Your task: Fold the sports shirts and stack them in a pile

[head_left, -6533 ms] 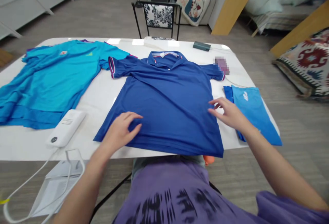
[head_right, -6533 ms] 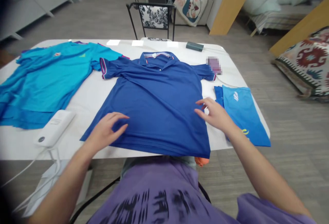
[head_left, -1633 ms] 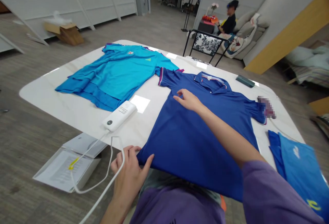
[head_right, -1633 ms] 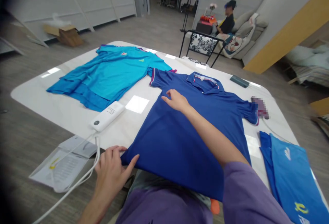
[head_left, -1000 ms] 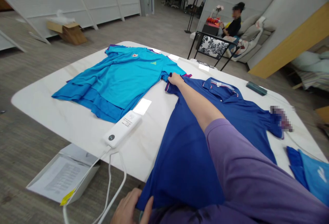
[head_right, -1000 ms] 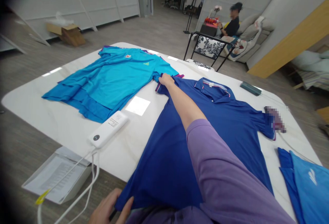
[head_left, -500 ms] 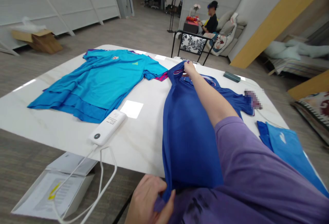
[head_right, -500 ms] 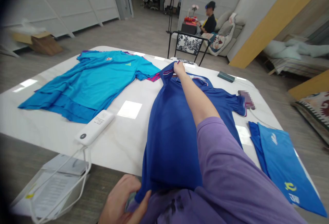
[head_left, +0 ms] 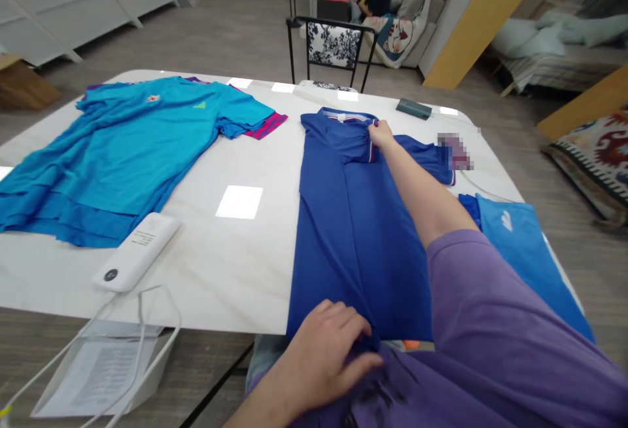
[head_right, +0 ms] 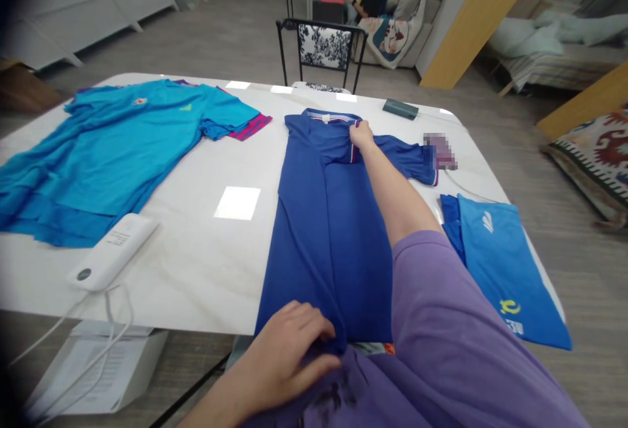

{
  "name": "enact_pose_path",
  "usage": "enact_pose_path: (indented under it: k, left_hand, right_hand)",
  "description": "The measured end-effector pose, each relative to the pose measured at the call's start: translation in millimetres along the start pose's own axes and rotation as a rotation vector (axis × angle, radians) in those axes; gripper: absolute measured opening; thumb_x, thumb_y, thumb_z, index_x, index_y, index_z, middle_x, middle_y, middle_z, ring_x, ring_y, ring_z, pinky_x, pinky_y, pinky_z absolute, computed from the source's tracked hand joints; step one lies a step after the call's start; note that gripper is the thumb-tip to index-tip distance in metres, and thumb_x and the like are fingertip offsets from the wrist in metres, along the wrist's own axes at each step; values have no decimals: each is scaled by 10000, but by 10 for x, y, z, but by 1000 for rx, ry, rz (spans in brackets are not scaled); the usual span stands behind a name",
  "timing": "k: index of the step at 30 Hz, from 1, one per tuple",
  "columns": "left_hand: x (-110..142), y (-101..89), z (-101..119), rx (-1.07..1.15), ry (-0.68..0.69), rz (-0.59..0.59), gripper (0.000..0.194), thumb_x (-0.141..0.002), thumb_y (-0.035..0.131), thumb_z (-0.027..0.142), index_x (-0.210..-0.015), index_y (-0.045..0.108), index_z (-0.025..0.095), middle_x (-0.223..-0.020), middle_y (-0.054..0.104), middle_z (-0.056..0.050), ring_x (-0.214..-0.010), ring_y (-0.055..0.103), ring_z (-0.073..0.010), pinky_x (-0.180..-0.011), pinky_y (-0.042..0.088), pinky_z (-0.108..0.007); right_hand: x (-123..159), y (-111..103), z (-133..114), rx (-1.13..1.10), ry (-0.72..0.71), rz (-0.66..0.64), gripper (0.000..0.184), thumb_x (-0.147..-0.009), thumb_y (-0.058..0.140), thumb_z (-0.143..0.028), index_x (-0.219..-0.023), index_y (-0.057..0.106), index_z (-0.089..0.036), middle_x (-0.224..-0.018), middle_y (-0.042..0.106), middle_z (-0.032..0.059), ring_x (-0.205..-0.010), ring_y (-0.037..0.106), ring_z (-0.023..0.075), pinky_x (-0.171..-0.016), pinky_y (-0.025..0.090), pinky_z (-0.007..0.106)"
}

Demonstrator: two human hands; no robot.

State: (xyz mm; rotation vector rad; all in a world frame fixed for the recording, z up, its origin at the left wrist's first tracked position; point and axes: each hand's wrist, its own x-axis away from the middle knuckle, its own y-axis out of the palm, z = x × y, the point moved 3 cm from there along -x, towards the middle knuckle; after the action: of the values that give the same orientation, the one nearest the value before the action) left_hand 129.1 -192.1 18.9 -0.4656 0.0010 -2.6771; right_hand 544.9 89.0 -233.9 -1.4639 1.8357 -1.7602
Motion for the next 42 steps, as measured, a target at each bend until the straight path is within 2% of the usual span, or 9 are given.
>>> enact_pose_path:
  k: [5,10,15,19,25,30,35,38,42]
  left_hand:
    - [-163,-136,-378,-380,-146,238,524,-1171,471,419,-1663,622,517,-1613,715,-65,-1524,683,-323,-1227,667,-651]
    - [-99,-104,-597,-593,-170,210,730,-1080,641,553,-1782,440,559,-1777,561,-30,-1651,531,-357,-1183,714,-653]
    - [-72,-137,-645,-683,-136,261,930,-1029,650,621,-1866,308,403,-1828,469,-35,-1651,531,-348,-1181,727,-590]
    - [-52,-166,-698,-848,-56,248,995,-1033,657,563,-1876,295,176,-1867,408,-83,-1696,502,-321,-1204,682,-509]
    - [-16,-200,-731,-877,-58,278,1060,-994,668,629,-1866,312,142,-1844,466,-92,-1680,519,-314,-1205,610,-479]
    - [3,-211,-720,-812,-83,293,1056,-1010,651,643,-1884,266,194,-1852,453,-65,-1717,469,-305,-1258,565,-496]
    - [92,-155,-669,-761,-134,252,1021,-1057,638,616,-1894,216,210,-1905,342,-81,-1772,369,-322,-1329,522,-561]
    - [154,-91,-632,-733,-155,238,1008,-1086,630,624,-1898,189,220,-1917,310,-115,-1783,343,-348,-1367,482,-595]
    - [223,-39,-608,-722,-152,247,941,-1125,613,599,-1889,232,204,-1921,295,-153,-1786,325,-380,-1415,403,-593]
  right_hand:
    - [2,57,-37,127,-21,102,505,-1098,565,-423,-1525,530,-155,-1645,539,272,-1532,467,459,-1281,389,705]
    - [-219,506,-874,96,-333,-119,379,-1161,504,-438,-1400,663,-191,-1556,647,210,-1476,515,433,-1302,332,720]
    - [-689,1030,-1517,215,-325,-200,524,-1103,669,-593,-1340,750,-132,-1625,613,225,-1545,469,459,-1334,305,707]
    - [-1044,1269,-1588,286,-249,-287,314,-1035,770,-437,-1223,820,-191,-1475,734,157,-1499,558,430,-1334,330,669]
    - [-1221,1429,-1408,320,-245,-175,349,-1088,685,-373,-1365,748,-169,-1441,751,183,-1435,610,413,-1295,387,676]
    - [-615,1131,-1437,308,-419,-46,596,-1187,496,-522,-1624,576,-125,-1651,595,251,-1575,489,452,-1318,368,688]
    - [837,693,-1094,249,-661,-237,730,-1190,431,-668,-1738,535,-196,-1819,484,167,-1688,427,399,-1398,340,604]
    - [1554,685,-761,243,-671,-412,871,-1145,455,-782,-1811,470,-222,-1897,361,120,-1771,324,366,-1462,258,563]
    - [1839,807,-601,246,-642,-414,945,-1121,460,-821,-1850,407,-221,-1938,235,105,-1818,204,340,-1503,100,557]
